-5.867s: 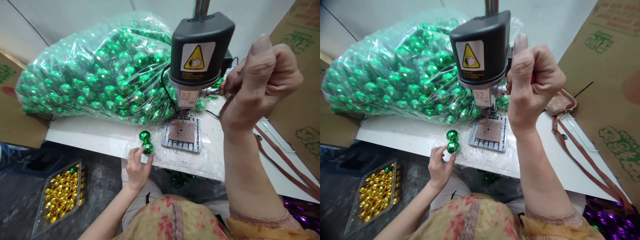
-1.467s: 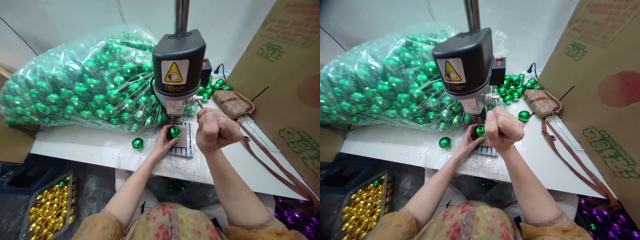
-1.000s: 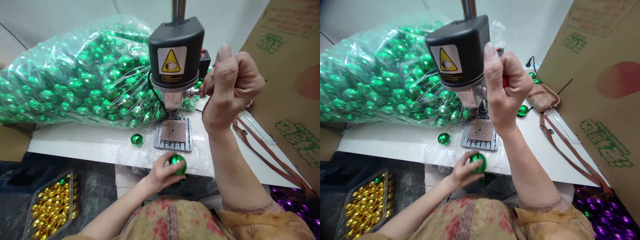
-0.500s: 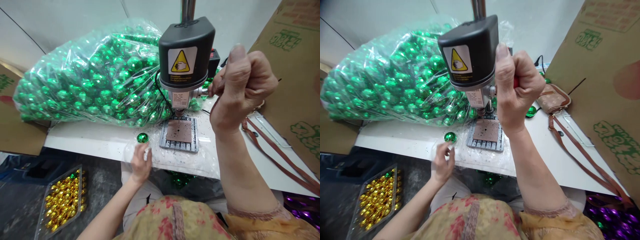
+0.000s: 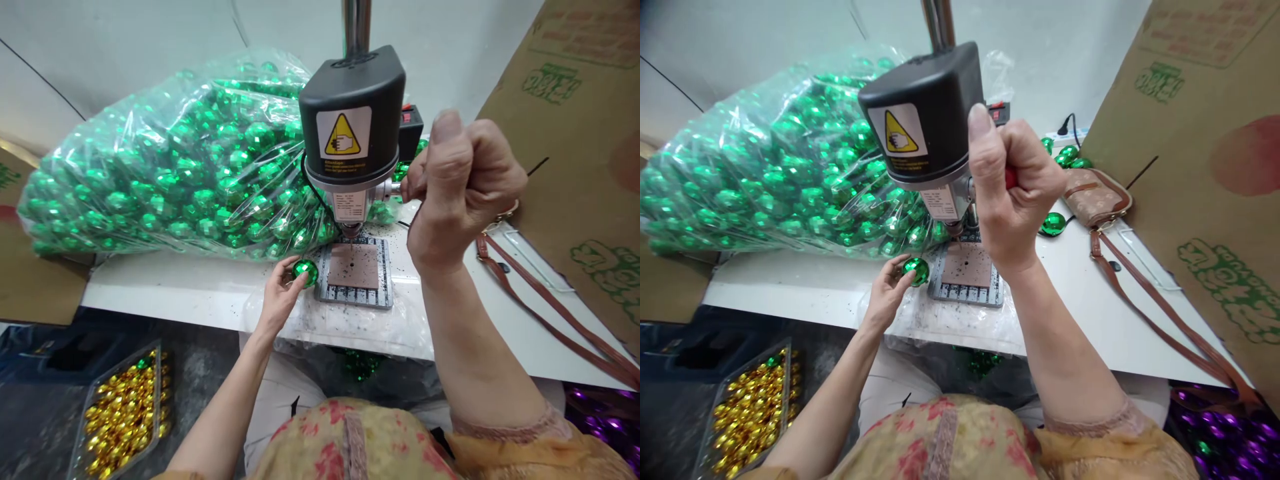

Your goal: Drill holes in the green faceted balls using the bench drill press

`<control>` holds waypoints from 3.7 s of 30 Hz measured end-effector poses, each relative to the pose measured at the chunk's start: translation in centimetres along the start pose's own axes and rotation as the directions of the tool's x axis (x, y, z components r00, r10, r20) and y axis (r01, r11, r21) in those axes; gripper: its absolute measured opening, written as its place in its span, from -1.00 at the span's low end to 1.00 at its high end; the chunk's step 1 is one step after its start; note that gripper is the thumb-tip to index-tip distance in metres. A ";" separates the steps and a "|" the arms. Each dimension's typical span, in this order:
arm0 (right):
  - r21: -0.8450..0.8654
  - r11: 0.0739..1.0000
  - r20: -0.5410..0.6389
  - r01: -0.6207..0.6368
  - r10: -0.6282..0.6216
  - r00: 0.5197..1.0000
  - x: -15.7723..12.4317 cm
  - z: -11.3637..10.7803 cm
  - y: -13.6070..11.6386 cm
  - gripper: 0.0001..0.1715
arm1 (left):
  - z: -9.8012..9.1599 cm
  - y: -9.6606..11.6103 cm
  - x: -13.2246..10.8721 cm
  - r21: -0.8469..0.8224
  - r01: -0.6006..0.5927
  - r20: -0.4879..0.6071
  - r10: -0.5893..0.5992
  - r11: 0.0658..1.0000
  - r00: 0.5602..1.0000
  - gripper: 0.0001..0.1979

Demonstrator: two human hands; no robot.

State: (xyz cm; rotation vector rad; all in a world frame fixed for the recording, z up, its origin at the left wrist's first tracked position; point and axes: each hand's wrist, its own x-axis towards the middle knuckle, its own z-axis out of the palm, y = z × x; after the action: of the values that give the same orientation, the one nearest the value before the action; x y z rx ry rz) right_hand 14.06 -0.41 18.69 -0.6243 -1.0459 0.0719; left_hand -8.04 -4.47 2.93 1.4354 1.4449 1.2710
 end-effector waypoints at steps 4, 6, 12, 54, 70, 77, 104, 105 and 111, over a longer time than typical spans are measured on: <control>-0.093 0.995 0.031 0.039 -0.036 0.999 -0.2 -0.2 -0.1 -0.47 | 3.7 0.9 1.6 -0.333 0.109 0.089 -0.084 0.937 0.992 -0.43; -0.089 0.995 0.030 0.045 -0.042 0.999 -0.3 -0.3 0.0 -0.47 | 5.3 0.7 2.6 -0.359 0.113 0.094 -0.084 0.926 0.992 -0.41; 0.012 1.000 0.014 0.023 -0.023 1.000 0.0 -0.1 -0.3 -0.45 | 7.3 -0.6 4.1 -0.249 -0.016 0.080 0.037 0.968 0.996 -0.40; 0.182 0.964 -0.017 0.192 -0.192 0.981 -2.7 -0.9 1.7 -0.37 | 8.6 -0.1 2.8 0.013 -0.228 0.261 0.217 0.973 0.941 -0.47; 0.162 0.941 -0.072 0.296 -0.288 0.955 -3.5 -1.1 2.6 -0.38 | 8.8 -0.4 2.8 -0.040 -0.222 0.267 0.224 0.974 0.937 -0.45; 0.144 0.941 -0.010 0.307 -0.309 0.951 -3.7 -1.7 2.7 -0.42 | 8.7 -0.5 2.8 -0.039 -0.233 0.266 0.235 0.972 0.935 -0.46; 0.049 0.999 0.027 -0.007 0.006 1.000 1.5 0.6 -0.4 -0.48 | 7.2 0.2 -1.3 0.147 -0.320 0.003 0.323 0.936 0.946 -0.51; 0.051 0.999 0.024 0.001 -0.003 1.000 1.6 0.6 -0.3 -0.48 | 6.6 0.0 -2.7 0.157 -0.405 0.038 0.404 0.901 0.914 -0.50; 0.040 0.999 0.005 0.006 -0.006 1.000 1.2 0.7 -0.3 -0.44 | 4.2 -2.3 -10.7 0.073 -0.807 0.640 0.593 0.586 0.489 -0.61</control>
State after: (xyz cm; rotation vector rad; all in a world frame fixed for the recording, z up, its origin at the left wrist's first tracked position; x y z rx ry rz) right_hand 14.09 0.09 20.03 -0.5849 -1.0488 0.0892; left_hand -3.44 -14.10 -1.89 2.6079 0.6530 0.8623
